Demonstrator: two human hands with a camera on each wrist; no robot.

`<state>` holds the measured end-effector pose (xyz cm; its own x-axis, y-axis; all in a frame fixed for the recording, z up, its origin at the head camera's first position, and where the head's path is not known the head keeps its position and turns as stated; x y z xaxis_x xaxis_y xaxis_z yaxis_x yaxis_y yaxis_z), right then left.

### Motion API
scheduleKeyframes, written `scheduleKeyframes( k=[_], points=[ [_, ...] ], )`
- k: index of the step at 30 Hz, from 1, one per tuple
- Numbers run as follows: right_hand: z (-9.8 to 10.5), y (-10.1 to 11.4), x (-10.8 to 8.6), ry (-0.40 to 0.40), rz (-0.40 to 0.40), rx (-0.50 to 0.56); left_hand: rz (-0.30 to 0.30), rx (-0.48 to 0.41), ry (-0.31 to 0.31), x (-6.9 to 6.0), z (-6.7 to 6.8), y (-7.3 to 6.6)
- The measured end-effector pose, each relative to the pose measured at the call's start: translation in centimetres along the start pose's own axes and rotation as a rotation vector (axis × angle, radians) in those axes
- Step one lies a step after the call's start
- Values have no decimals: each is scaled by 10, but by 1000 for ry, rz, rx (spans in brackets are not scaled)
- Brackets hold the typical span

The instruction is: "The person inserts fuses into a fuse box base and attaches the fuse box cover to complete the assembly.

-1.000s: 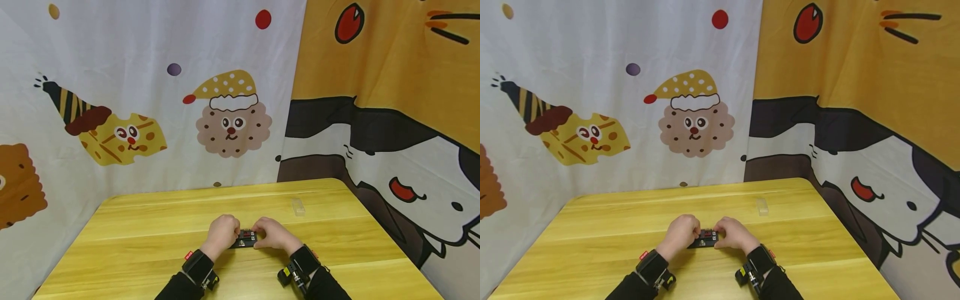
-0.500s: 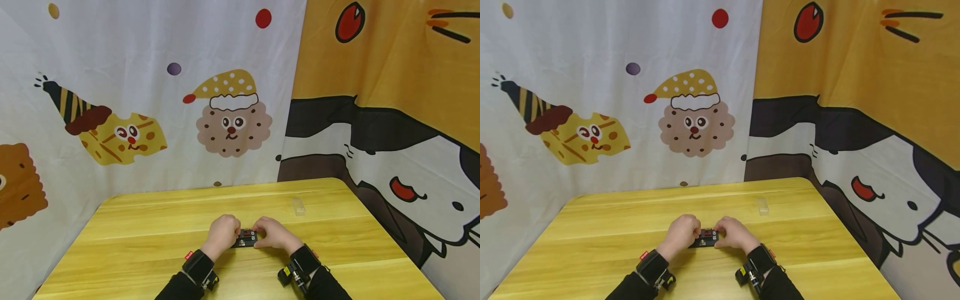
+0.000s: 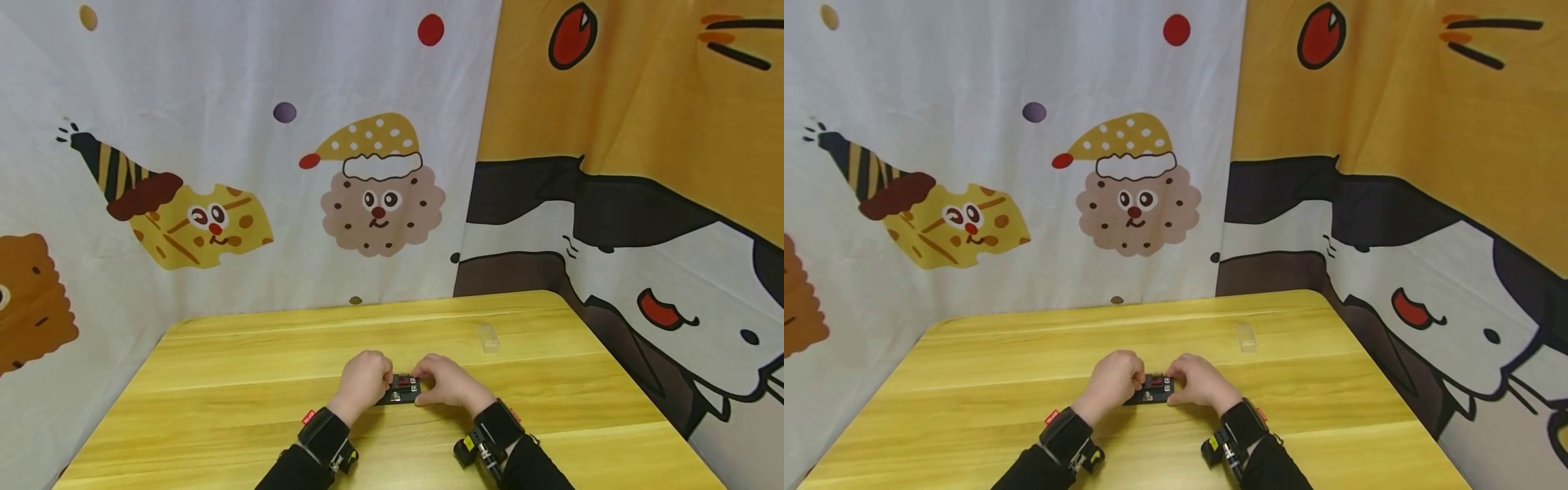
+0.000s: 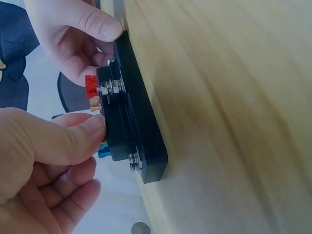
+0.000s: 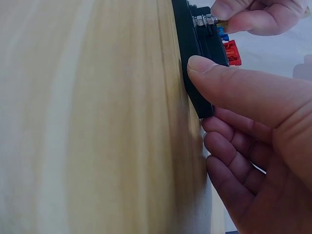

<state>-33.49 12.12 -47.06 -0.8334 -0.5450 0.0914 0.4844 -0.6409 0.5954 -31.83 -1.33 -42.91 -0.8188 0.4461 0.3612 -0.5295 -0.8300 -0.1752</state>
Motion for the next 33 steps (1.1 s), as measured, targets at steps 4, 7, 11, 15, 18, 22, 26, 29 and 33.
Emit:
scheduleKeyframes(
  k=[4,7,11,15,18,22,26,29,33],
  points=[
    [-1,0,0,4,1,6,11,-17,4,-1,0,1],
    [-2,-2,0,1,6,-2,15,-31,4,-2,0,1],
    [-3,-4,1,-6,10,-12,12,-38,4,-3,1,1],
    [-3,-5,1,-6,3,-5,6,-36,8,-4,2,0],
    [-2,-4,1,-4,-1,1,5,-51,19,-5,1,1],
    [-2,-3,0,2,2,0,30,-113,54,-6,-2,6],
    [-2,-2,0,5,7,-7,45,-162,48,-8,-1,11],
    [-2,-2,1,7,4,-6,39,-179,33,-8,1,13],
    [-2,-3,1,9,-5,-2,41,-199,31,-9,0,18]
  ],
)
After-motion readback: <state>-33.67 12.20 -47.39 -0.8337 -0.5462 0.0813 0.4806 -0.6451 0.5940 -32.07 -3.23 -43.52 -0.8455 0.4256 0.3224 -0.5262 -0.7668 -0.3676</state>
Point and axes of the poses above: each hand's wrist, its own x-axis towards the middle knuckle, its own z-axis out of the back of the hand, y = z × x, the point moved 8 cm from there along x, towards the middle knuckle, and after that the axes turned 3 degrees about x, right-handed, at the moved point
